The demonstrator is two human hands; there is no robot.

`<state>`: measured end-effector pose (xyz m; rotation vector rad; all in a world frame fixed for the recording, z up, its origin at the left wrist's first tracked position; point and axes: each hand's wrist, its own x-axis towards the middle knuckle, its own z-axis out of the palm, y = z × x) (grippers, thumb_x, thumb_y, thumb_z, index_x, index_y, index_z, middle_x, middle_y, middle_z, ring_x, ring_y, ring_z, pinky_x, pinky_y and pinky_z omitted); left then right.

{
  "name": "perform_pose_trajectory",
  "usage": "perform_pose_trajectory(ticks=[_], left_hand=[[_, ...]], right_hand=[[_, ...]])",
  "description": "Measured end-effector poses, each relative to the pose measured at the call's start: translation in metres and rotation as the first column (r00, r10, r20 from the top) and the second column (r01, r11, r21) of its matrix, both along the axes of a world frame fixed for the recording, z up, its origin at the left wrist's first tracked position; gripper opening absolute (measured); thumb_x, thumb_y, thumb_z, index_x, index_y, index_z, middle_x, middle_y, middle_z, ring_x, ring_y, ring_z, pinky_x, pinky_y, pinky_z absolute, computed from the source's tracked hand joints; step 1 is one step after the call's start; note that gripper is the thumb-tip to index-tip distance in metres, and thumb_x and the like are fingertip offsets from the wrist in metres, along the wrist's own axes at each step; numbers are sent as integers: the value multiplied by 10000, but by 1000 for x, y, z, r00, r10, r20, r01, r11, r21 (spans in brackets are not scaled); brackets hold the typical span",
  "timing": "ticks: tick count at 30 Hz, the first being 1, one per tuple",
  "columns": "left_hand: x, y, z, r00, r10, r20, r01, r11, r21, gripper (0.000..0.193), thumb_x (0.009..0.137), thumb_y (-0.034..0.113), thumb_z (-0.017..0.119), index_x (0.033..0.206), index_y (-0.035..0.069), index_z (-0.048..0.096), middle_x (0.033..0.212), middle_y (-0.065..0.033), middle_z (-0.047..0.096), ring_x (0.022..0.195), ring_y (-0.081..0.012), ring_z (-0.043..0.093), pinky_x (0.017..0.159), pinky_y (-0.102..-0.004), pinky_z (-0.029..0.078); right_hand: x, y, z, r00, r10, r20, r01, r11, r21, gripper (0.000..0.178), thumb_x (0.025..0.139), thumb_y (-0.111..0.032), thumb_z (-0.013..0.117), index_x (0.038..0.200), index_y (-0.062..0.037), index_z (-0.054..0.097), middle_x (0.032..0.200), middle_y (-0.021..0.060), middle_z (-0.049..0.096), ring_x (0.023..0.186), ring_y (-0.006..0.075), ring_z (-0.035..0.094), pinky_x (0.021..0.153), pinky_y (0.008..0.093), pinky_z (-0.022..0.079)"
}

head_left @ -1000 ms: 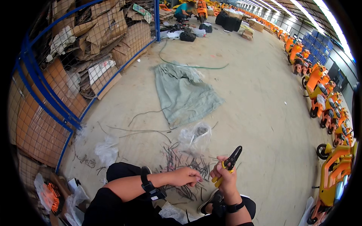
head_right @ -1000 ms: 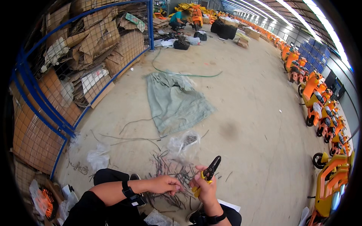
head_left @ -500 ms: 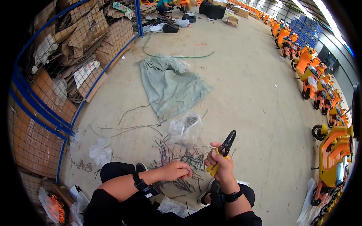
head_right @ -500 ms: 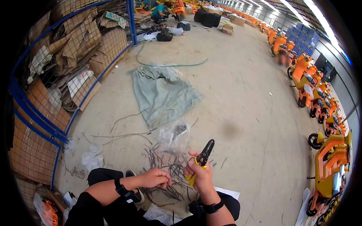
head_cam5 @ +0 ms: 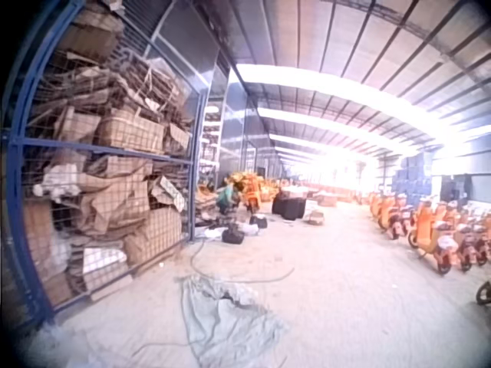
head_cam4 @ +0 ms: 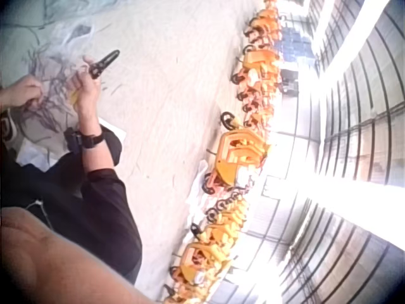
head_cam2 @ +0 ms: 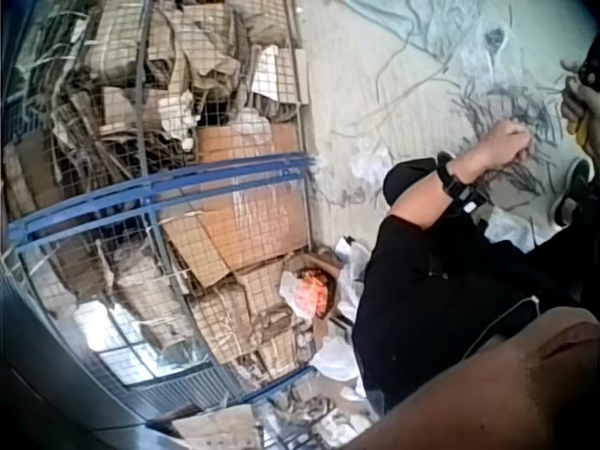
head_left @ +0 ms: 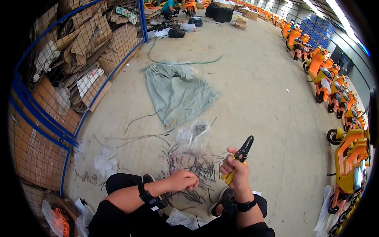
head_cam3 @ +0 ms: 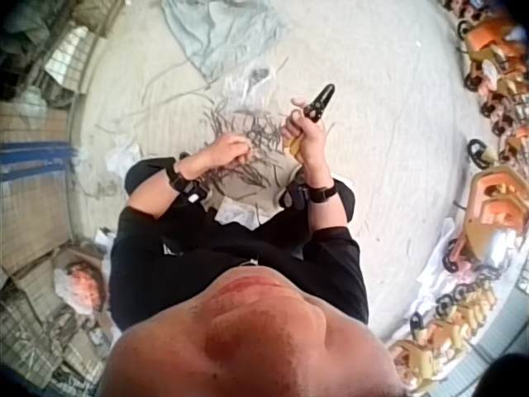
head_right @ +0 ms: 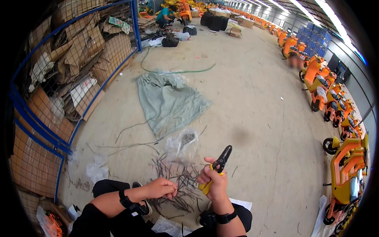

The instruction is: The person sits on the floor of a warehouse and uses yellow-handled wire cutters to strip insulation from thin wires. They repeatedly pick up wires from a pile, cut the ends, and drop the pieces back onto the floor.

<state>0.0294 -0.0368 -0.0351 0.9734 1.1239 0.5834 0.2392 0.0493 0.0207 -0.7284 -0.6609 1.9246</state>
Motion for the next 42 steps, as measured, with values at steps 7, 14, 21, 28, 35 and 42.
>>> perform_pose_trajectory(ticks=[7, 14, 21, 28, 35, 42], left_hand=[[-5, 1, 9, 999, 11, 46, -10, 1000, -24, 211, 897, 140, 523, 832, 1, 668, 735, -25, 645, 661, -79, 598, 601, -222, 460], [-13, 10, 0, 999, -25, 48, 27, 999, -38, 194, 883, 110, 518, 828, 0, 667, 770, -44, 666, 665, -90, 618, 617, -230, 478], [-28, 15, 12, 999, 5, 39, -6, 1000, 13, 169, 870, 58, 491, 865, -13, 644, 779, -50, 660, 663, -108, 603, 648, -242, 487], [-48, 21, 13, 995, 89, -42, -86, 993, 80, 237, 963, 144, 530, 1060, -31, 658, 783, -34, 664, 692, -99, 617, 640, -244, 494], [-42, 33, 28, 976, 205, -79, -189, 967, 168, 219, 913, 127, 631, 1006, -69, 661, 845, -106, 704, 752, -120, 650, 672, -241, 511], [-47, 46, 19, 803, 343, -487, -179, 919, 352, 125, 813, 95, 724, 815, -23, 682, 745, -78, 711, 661, -103, 660, 572, -251, 493]], right_hand=[[17, 12, 4, 996, -87, -17, 87, 996, 22, 326, 831, -37, 552, 1155, -41, 524, 638, -23, 395, 538, 85, 357, 508, 271, 350], [33, 29, 4, 985, -173, -29, 175, 980, 94, 355, 833, -71, 550, 1184, -42, 506, 656, -30, 393, 532, 79, 359, 493, 255, 339], [48, 40, -6, 972, -217, -86, 225, 970, 91, 370, 859, -68, 528, 1225, -26, 488, 676, -32, 399, 561, 71, 341, 520, 246, 324], [73, 58, -2, 945, -284, -164, 310, 936, 165, 332, 877, -63, 505, 1208, -34, 505, 676, -28, 396, 580, 74, 337, 554, 245, 325], [47, 43, -5, 971, -240, -18, 238, 948, 211, 352, 867, -66, 517, 1217, -35, 504, 694, -26, 427, 611, 86, 394, 632, 298, 415], [25, 32, -9, 981, -79, 180, 16, 945, 328, 424, 833, -86, 567, 1227, 42, 476, 711, -21, 450, 612, 84, 422, 1058, 399, 369]])
